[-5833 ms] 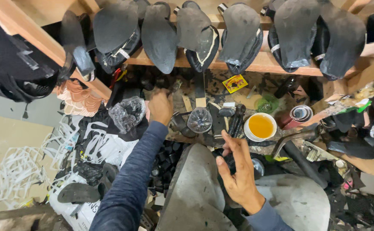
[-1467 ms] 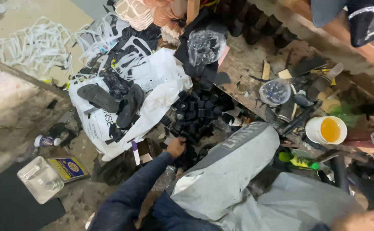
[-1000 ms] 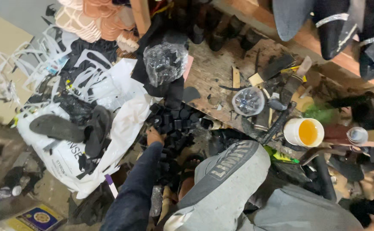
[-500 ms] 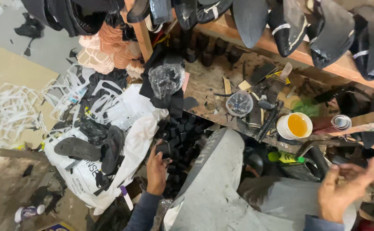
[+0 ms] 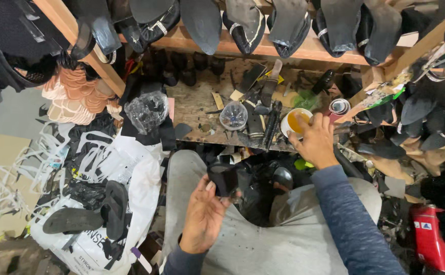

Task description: The person repeatedly picks up small black shoe parts from a pile, rubs them between both hands, and places them back. The person also reaches for and handles a small cup of liquid on the workbench.

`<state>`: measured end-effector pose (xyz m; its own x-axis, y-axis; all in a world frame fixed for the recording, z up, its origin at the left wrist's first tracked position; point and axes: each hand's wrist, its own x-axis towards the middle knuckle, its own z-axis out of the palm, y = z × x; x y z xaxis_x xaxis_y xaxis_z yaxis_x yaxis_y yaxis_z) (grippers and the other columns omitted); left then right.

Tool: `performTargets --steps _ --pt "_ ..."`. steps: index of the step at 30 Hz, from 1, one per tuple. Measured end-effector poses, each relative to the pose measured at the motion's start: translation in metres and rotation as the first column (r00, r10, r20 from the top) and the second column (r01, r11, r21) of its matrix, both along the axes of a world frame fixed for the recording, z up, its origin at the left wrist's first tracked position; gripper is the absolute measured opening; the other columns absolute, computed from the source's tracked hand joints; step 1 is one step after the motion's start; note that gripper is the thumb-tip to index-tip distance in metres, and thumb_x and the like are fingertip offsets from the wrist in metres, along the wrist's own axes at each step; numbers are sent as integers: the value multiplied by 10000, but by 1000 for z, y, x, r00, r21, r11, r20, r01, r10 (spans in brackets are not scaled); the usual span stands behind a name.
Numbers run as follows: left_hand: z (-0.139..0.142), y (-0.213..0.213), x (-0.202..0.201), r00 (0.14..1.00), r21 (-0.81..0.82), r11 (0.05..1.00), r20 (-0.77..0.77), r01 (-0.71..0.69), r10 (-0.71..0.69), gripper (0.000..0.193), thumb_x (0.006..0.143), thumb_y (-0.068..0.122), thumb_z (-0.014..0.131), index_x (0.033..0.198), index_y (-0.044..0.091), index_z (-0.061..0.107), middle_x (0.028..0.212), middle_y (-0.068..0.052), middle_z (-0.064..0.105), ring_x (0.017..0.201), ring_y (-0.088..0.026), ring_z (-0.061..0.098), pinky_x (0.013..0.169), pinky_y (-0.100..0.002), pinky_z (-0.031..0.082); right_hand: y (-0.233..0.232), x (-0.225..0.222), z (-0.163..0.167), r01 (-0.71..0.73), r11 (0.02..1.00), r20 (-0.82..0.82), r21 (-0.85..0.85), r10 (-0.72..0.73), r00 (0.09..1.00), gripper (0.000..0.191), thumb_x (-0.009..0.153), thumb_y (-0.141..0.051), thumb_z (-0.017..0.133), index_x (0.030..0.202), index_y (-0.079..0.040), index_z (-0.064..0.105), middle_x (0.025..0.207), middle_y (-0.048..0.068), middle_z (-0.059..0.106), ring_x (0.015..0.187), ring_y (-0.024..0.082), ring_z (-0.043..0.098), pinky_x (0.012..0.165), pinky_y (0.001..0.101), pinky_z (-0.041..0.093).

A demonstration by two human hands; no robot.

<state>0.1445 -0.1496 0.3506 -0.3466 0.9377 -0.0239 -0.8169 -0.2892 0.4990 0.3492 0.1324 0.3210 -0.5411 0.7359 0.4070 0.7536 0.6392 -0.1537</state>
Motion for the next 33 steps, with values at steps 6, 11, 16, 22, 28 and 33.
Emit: performTargets --steps 6,11,16,22,28,33 --pt "10 12 6 999 -72 997 -39 34 -37 522 989 205 631 1422 -45 480 1362 -199 613 1238 -312 630 1013 -448 535 -3 11 6 41 998 23 46 -43 999 297 870 -398 724 965 -136 824 1051 115 541 1096 342 469 878 486 343" --pt "9 32 15 968 -38 998 -247 -49 38 593 939 -25 681 1496 -23 477 1395 -172 582 1266 -267 583 1084 -398 508 -26 1 50 93 989 -68 -115 -101 993 291 958 -355 697 954 -83 799 1058 78 584 1121 283 504 907 475 346" --pt "19 52 30 752 197 954 -587 -226 299 582 840 -207 738 1359 -4 571 1428 -144 536 1374 -291 554 1151 -407 512 -122 -1 114 -384 866 -731 -321 31 682 454 1079 -385 483 1304 -47 686 1188 58 542 1088 174 495 974 334 395" --pt "34 52 46 739 245 939 -580 -241 341 548 814 -204 758 1277 38 592 1434 -133 515 1415 -308 530 1159 -438 537 -189 -17 136 -513 794 -811 -325 45 583 727 1066 -569 352 1387 8 656 1298 125 423 1272 256 431 1183 380 306" --pt "39 48 47 622 335 906 -661 -257 421 573 807 -202 778 1291 45 596 1452 -133 515 1437 -317 530 1193 -443 529 -199 -28 146 -197 978 -444 -66 148 884 654 1083 -497 270 1442 -85 629 1271 148 481 1218 310 396 1119 451 239" --pt "40 40 44 647 333 907 -638 -258 418 548 830 -203 769 1285 49 597 1461 -141 510 1453 -325 519 1181 -442 544 -203 -23 148 -239 967 -463 -89 172 870 566 1089 -469 302 1409 -154 647 1236 132 507 1200 306 402 1103 454 241"
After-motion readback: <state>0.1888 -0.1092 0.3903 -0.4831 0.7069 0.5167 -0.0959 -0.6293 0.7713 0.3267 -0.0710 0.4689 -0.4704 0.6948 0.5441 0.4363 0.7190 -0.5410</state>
